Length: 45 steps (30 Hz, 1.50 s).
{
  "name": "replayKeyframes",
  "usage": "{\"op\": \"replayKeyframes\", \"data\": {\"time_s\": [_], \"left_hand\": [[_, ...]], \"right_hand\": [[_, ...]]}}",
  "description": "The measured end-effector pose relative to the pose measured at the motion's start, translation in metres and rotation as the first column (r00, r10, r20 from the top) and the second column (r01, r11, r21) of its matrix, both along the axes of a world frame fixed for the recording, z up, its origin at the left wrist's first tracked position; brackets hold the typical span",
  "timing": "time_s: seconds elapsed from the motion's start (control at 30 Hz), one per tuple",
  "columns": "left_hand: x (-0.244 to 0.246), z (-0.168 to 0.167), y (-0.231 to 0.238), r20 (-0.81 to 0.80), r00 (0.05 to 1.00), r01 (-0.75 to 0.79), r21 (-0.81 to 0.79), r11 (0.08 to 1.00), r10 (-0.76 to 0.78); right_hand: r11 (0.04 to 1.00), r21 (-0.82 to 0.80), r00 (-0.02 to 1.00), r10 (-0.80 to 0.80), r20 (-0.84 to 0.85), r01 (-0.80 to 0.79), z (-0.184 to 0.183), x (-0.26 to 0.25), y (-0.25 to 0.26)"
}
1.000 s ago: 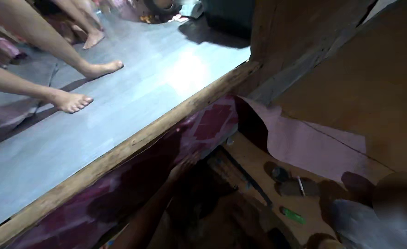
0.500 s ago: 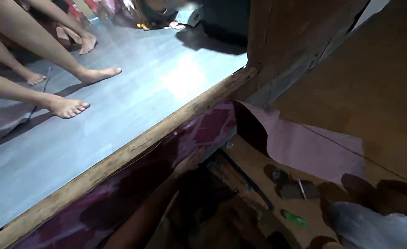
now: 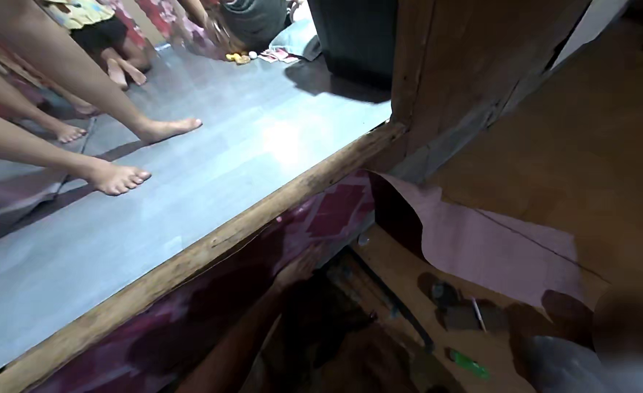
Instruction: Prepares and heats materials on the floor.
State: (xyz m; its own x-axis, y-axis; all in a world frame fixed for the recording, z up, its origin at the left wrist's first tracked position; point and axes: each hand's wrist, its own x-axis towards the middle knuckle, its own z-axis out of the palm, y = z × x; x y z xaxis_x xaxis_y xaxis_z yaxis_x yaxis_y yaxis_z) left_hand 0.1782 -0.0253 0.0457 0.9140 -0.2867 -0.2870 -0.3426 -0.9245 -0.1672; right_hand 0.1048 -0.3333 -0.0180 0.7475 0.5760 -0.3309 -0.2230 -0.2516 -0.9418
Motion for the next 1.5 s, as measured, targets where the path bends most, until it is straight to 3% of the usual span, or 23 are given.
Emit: {"op": "replayKeyframes", "data": {"time_s": [0.07, 0.2, 0.37, 0.5, 0.63, 0.87, 1.0, 1.07, 1.13, 1.2, 1.23, 1.33, 1.4, 1.5], "left_hand": [[0.003, 0.008, -0.004, -0.064, 0.996, -0.057, -0.028, 0.998, 0.056], [0.001, 0.003, 0.002, -0.021, 0.999, 0.038, 0.066, 0.997, -0.037], [0.003, -0.008, 0.009, -0.058, 0.998, 0.04, 0.073, 0.996, -0.036], [0.004, -0.016, 0.015, -0.025, 0.992, 0.124, 0.184, 0.975, -0.122], [0.003, -0.013, 0.011, -0.041, 0.985, 0.174, 0.287, 0.942, -0.169], [0.002, -0.002, 0.005, -0.05, 0.991, 0.133, 0.247, 0.96, -0.125], [0.003, -0.012, 0.01, -0.051, 0.99, 0.134, 0.145, 0.98, -0.128], [-0.002, -0.025, 0.014, 0.087, 0.971, 0.22, 0.05, 0.974, -0.223], [-0.012, -0.037, 0.009, 0.159, 0.948, 0.271, 0.043, 0.962, -0.274], [-0.031, -0.038, -0.01, 0.052, 0.981, 0.187, -0.004, 0.982, -0.187], [-0.043, -0.041, -0.018, 0.037, 0.991, 0.131, -0.102, 0.986, -0.128], [-0.084, -0.045, -0.048, 0.016, 0.99, -0.112, -0.484, 0.868, 0.137], [-0.105, -0.041, -0.074, -0.071, 0.935, -0.298, -0.688, 0.661, 0.348], [-0.129, -0.029, -0.11, -0.218, 0.795, -0.458, -0.829, 0.323, 0.566]], "right_hand": [[1.0, -0.028, 1.0, -0.005, 0.026, 0.005, 0.0, 0.003, 0.001], [0.998, -0.053, 0.999, 0.015, 0.032, -0.013, -0.002, 0.003, 0.002], [0.999, -0.024, 0.992, 0.019, -0.125, -0.023, -0.001, 0.001, 0.003], [0.997, 0.082, 0.98, 0.018, -0.2, -0.002, -0.01, -0.002, 0.005], [0.996, 0.084, 0.979, 0.02, -0.204, -0.003, -0.013, -0.004, 0.005], [0.998, 0.056, 0.986, 0.025, -0.163, -0.016, -0.018, -0.004, 0.004], [0.999, -0.023, 0.999, 0.027, -0.022, -0.027, -0.005, 0.0, 0.004], [1.0, -0.004, 1.0, 0.003, 0.007, -0.003, -0.005, 0.0, 0.005], [1.0, 0.005, 1.0, -0.014, -0.028, 0.015, -0.004, -0.002, 0.004], [0.999, -0.005, 0.991, -0.054, -0.122, 0.054, 0.004, -0.002, 0.003], [0.993, 0.013, 0.977, -0.11, -0.183, 0.114, 0.006, -0.002, 0.003], [0.88, 0.208, 0.861, -0.325, -0.39, 0.426, -0.001, -0.003, 0.009], [0.786, 0.314, 0.797, -0.341, -0.498, 0.533, -0.006, 0.001, 0.014], [0.756, 0.283, 0.73, -0.35, -0.588, 0.59, -0.005, 0.007, 0.026]]}}
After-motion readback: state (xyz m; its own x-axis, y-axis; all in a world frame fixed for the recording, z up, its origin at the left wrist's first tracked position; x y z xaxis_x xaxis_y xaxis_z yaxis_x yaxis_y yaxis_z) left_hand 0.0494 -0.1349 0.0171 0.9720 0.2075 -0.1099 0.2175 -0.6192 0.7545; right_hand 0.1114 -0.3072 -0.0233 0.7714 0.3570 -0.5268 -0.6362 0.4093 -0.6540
